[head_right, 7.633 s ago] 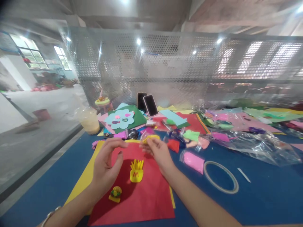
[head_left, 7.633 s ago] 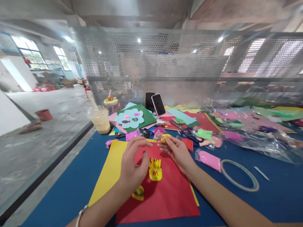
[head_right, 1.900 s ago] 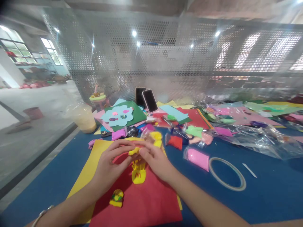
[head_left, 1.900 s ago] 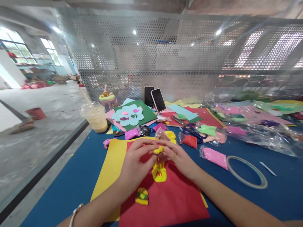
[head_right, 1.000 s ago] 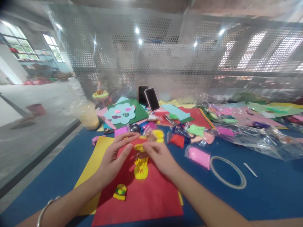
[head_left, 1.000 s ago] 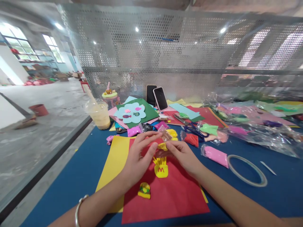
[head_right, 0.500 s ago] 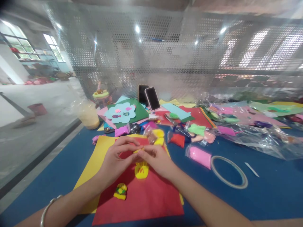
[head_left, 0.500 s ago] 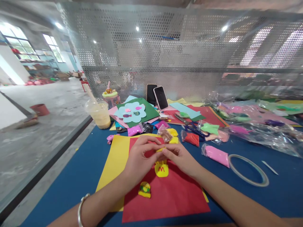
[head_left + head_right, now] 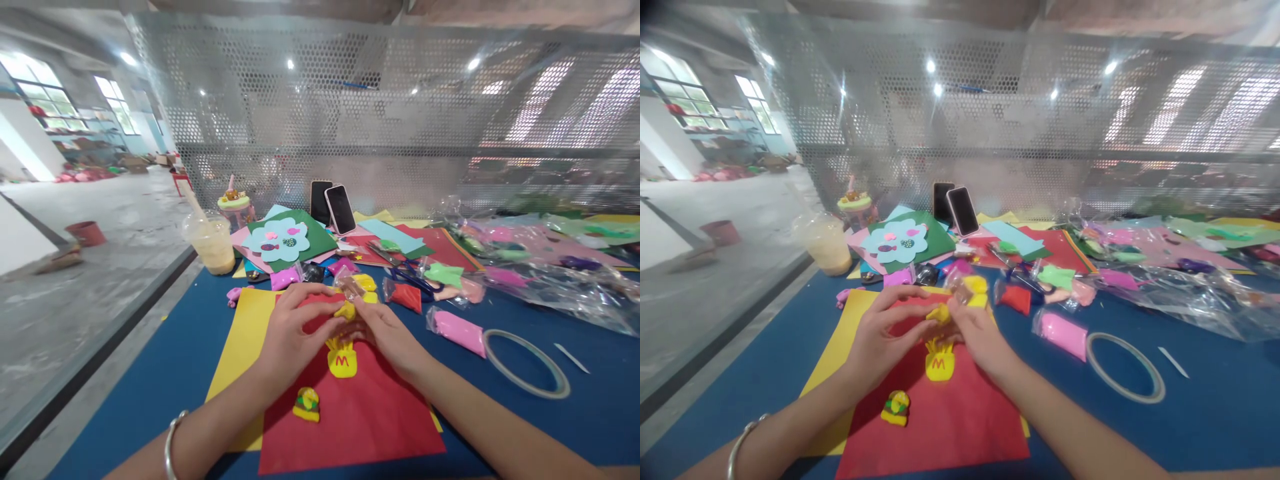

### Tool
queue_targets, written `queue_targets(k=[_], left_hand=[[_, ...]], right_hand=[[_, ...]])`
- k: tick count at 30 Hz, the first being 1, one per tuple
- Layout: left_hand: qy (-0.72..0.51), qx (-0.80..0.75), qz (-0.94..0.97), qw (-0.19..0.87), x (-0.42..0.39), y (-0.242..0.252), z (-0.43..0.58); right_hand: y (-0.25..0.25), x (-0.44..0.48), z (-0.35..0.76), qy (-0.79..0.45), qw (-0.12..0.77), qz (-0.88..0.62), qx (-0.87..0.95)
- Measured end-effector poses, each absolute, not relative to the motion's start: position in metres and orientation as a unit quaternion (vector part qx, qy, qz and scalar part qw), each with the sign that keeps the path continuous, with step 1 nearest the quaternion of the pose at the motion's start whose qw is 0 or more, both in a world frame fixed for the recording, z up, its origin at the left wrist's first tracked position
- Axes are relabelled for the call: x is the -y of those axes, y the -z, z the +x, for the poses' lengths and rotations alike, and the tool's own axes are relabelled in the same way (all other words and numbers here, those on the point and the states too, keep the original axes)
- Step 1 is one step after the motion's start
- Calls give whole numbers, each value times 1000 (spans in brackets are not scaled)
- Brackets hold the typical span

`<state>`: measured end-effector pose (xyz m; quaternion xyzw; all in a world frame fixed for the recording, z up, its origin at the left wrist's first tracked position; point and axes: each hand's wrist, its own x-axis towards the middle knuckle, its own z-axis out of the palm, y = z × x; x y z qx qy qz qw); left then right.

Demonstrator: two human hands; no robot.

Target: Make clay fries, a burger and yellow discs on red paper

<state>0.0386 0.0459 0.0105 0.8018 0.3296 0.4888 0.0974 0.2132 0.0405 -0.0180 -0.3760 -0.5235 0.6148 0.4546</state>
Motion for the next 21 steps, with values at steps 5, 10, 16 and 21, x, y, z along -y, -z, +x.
queue_targets(k=[5,10,16,21], left_hand=[[-503,-369,769,141,-49,-8,38],[-482,-373,784,119,-49,-8,39],[-500,-315,804,62,-47,-8,39],[-426,-312,849,-30,-46,-10,37]], right_hand=[[11,-39,210,-628,484,-373,483],[8,-40,213,-588,510,-404,481],[11,-38,213,-584,497,-391,509],[13,-33,210,-633,493,-356,480]])
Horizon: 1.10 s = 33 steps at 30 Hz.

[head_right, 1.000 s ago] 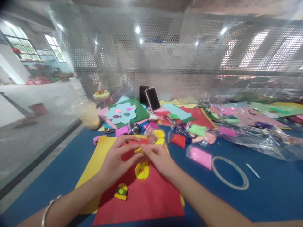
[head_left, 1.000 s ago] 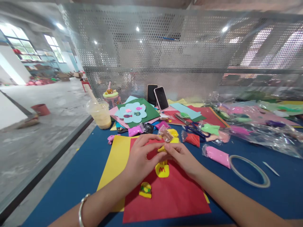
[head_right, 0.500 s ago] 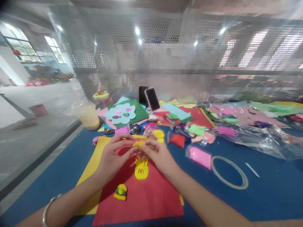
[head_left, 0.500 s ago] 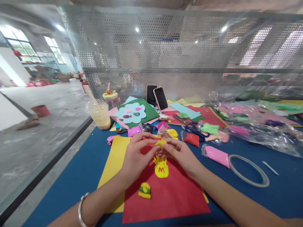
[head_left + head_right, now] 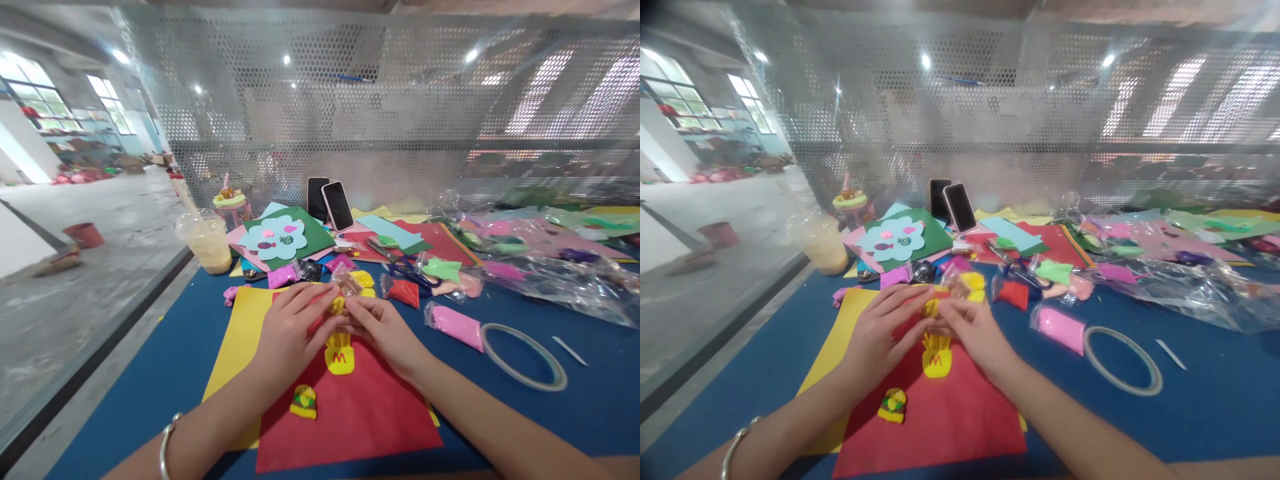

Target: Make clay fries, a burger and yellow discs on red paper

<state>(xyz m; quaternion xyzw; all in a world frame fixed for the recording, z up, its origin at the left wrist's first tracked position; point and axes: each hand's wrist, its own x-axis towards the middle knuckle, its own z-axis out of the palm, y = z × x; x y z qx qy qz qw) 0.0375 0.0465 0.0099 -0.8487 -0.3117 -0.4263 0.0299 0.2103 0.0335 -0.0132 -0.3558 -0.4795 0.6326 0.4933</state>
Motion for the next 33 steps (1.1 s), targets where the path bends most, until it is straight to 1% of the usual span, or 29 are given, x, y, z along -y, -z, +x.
queue_targets(k=[3,6,8,10,12,15,18,20,22,28,31,33], left_hand=[[406,328,-852,34,-46,-12,35],[426,337,-839,-32,-45,-15,33],[453,370,-807,-83,-44,-17,33],[479,406,-765,-139,-44,-18,33],[493,421,-737,-190,-44,-19,33],[487,418,-728,-239,-44,-18,34],[484,401,-730,-268,-45,-17,36],[490,392,-729,-273,-44,-18,36],[494,395,-726,-270,-43,-20,36],[511,405,-708,-272,-44,-22,34],[486,416,-708,-298,-46,-19,34],[477,413,-711,-311,-47,-18,35]], right_hand=[[11,-31,208,-650,470,-318,506],[8,-32,210,-623,465,-337,531],[8,-38,217,-579,491,-383,527],[9,-47,227,-506,525,-428,534],[11,-56,238,-404,537,-472,571],[13,-69,247,-234,496,-537,641],[18,-78,248,-142,431,-554,698],[22,-82,246,-126,398,-555,719],[24,-84,245,-132,394,-557,719],[20,-72,242,-215,490,-495,685],[14,-60,236,-270,504,-469,673],[12,-53,233,-282,503,-463,673]])
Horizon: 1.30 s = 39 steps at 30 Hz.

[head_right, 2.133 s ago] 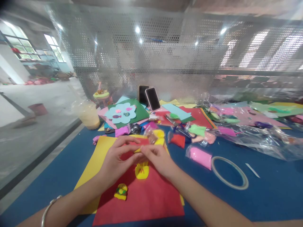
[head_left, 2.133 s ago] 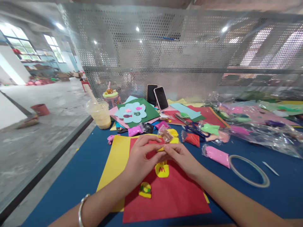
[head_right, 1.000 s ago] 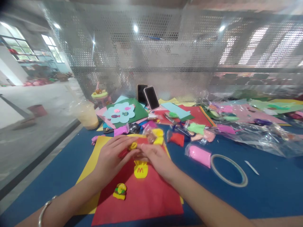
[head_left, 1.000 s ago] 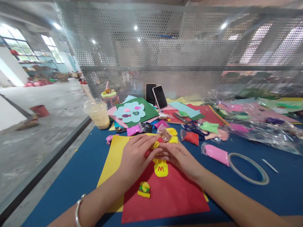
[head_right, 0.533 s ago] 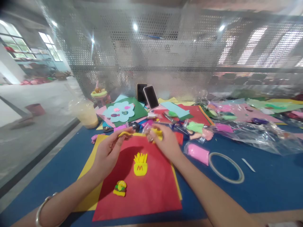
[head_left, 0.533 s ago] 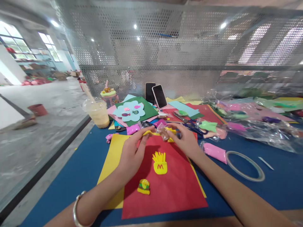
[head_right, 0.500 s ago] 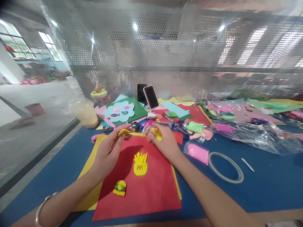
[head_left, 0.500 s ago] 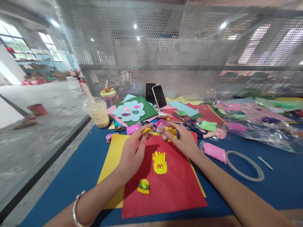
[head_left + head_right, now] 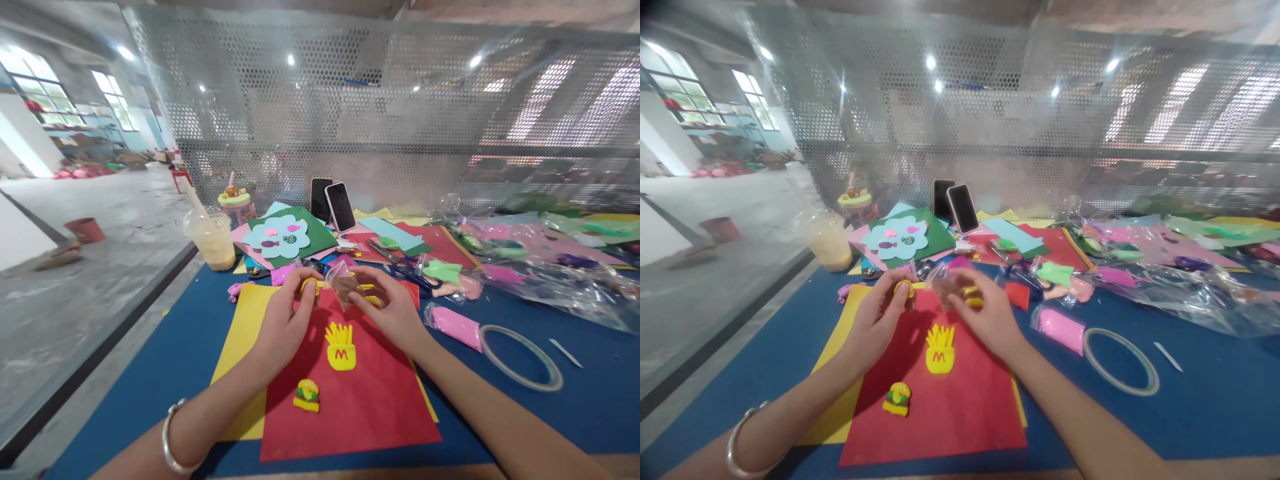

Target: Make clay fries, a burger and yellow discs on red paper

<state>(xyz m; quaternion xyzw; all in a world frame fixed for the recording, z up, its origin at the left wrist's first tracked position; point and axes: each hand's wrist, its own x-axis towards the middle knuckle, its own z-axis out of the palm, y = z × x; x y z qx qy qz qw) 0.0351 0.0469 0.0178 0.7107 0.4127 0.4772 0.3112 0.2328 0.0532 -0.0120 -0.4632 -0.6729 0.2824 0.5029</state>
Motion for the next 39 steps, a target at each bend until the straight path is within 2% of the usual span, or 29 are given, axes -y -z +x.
queue_targets(k=[9,21,31,39], left_hand=[[-462,-439,716,284,-47,-19,34],[-427,-445,774,146,-47,-19,34],[-427,-454,761,176,-49,-21,35],[-418,-421,779,202,-50,-24,35]], right_hand=[[11,-50,231,-281,523,-453,665],[14,-44,228,-383,525,-390,652],[6,-41,225,-434,561,-349,612],[9,-44,226,-501,497,-355,613]])
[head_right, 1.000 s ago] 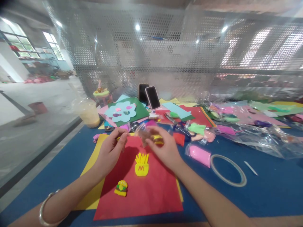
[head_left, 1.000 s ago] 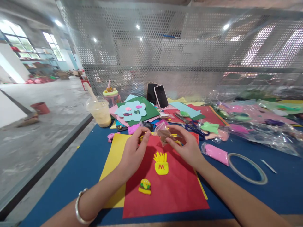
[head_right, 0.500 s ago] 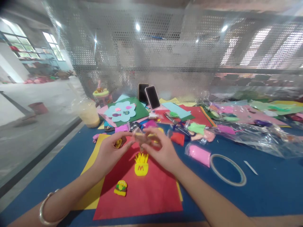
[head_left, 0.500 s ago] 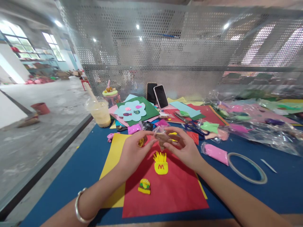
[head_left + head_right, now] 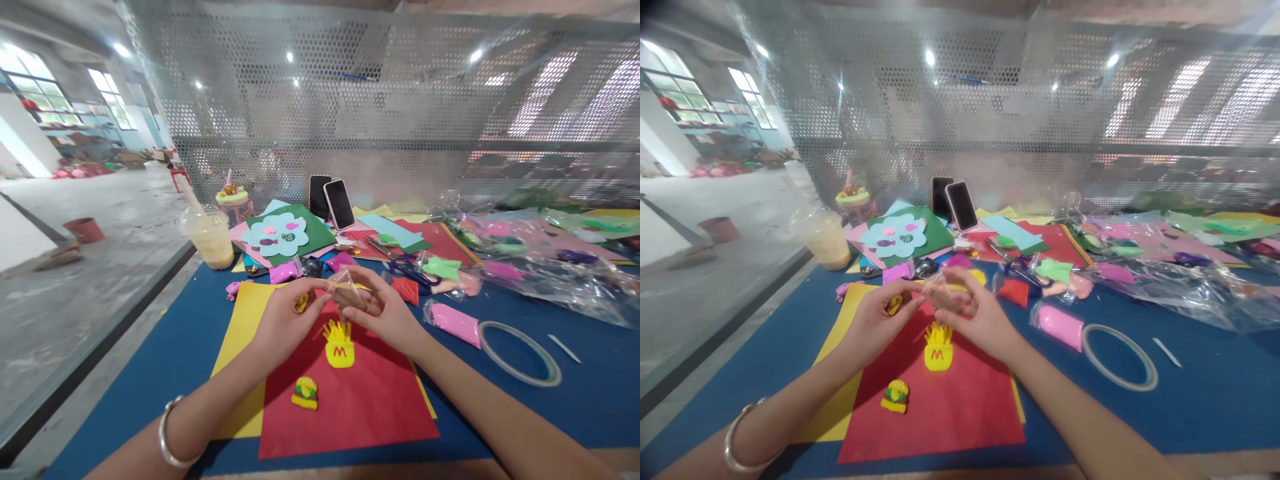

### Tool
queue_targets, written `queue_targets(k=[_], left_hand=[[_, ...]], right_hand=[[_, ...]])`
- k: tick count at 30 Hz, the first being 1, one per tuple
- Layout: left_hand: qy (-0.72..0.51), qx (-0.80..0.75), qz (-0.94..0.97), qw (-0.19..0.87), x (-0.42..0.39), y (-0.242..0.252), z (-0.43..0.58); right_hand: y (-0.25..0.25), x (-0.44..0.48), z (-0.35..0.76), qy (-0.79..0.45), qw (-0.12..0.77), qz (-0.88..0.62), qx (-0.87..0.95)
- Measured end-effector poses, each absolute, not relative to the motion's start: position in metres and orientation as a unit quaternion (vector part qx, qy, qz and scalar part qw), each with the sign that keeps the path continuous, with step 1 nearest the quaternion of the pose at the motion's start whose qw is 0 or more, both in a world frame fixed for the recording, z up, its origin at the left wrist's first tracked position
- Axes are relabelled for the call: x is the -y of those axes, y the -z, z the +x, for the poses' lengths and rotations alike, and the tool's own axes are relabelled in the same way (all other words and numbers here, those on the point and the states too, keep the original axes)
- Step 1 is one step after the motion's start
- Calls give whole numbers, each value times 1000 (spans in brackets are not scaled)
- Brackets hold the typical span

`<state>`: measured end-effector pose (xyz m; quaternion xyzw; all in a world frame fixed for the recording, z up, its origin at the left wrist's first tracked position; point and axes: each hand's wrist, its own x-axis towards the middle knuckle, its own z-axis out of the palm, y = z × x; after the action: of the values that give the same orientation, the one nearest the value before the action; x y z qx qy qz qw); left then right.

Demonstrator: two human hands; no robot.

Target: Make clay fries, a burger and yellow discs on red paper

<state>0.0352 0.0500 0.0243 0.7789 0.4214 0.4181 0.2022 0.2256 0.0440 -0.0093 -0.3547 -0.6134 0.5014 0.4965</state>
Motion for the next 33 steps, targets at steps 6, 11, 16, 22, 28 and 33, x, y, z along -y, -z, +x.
queue_targets(k=[6,11,16,22,28,33], left_hand=[[-384,-433,797,171,-49,-28,33],[-380,-408,805,200,-51,-29,31],[-373,-405,791,267,-55,-30,31],[-411,-458,743,263,-55,-26,33],[-390,-453,768,229,-51,-23,36],[-383,-439,787,201,-46,-25,40]], right_hand=[[13,-49,229,-467,488,-378,634],[13,-50,232,-398,493,-402,661],[13,-55,235,-403,497,-371,673],[14,-52,231,-418,517,-379,644],[7,-48,231,-371,521,-396,659],[7,-50,233,-314,553,-375,675]])
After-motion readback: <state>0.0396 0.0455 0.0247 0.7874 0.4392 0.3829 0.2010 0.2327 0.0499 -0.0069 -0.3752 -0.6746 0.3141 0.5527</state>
